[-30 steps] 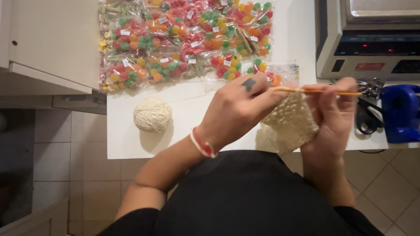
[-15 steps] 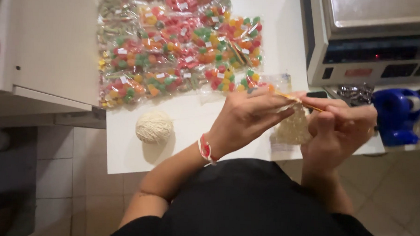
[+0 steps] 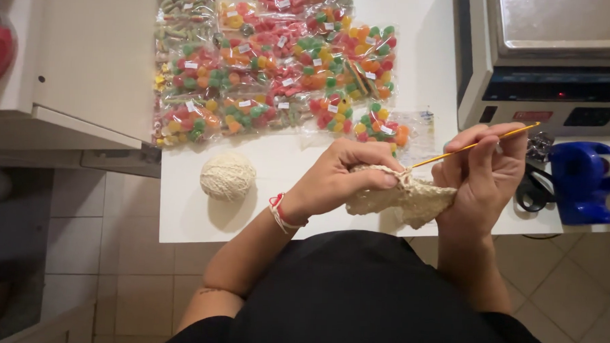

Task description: A person is crocheting a small piece of white fabric using a crochet hook and yarn at a workspace.

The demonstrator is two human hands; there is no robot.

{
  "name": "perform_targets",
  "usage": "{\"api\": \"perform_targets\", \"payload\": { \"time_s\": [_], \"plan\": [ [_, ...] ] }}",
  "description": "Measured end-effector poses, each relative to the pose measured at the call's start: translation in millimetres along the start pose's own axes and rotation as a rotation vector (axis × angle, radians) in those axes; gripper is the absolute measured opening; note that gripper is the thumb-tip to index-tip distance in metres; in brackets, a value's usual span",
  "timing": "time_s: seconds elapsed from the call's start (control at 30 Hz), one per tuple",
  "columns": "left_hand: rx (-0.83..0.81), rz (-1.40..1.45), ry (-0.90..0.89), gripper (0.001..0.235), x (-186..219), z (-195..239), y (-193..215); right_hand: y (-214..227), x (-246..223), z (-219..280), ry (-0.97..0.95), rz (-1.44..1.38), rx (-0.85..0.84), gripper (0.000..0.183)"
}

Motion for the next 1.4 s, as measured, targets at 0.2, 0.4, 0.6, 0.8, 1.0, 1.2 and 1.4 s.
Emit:
{"api": "perform_targets", "payload": {
  "time_s": [0.2,0.4,0.6,0.8,1.0,1.2,1.4],
  "plan": [
    [-0.035,0.084,0.030,0.012,-4,3,6,-5,4,4,-0.039,-0.028,0.002,0.013],
    [-0.026,0.142,-0.026,0.013,-6,5,8,21,40,0,-0.341,-0.110,0.040,0.009],
    [0.032,-0.457,-0.171,0.015,6,15,0,23,74,9,-0.555,-0.258,-0.002,0.011],
    [0.058,-0.447,-0.109,0.028,39,10,0,7,48,9,-0.404,-0.129,0.019,0.014],
    [0.113,-0.287,0.021,0.018,23,23,17,3,50,6,-0.378,0.021,-0.059,0.015],
    [0.089,-0.551,-0.037,0.021,34,31,20,-48,30,12,-0.208,0.270,-0.234,0.028],
    [0.158,-0.663,-0.104,0.019,38,46,18,-54,68,15,-0.338,0.424,-0.360,0.033]
  ]
}}
Point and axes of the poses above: each hand's wrist, its own z-axis away from the middle knuckle, its own y-axis out of the back of the hand, x = y × z, the point moved 6 cm from there along -z, towards the middle knuckle, and after that the axes turned 15 degrees about -y, right-handed, at the moved point
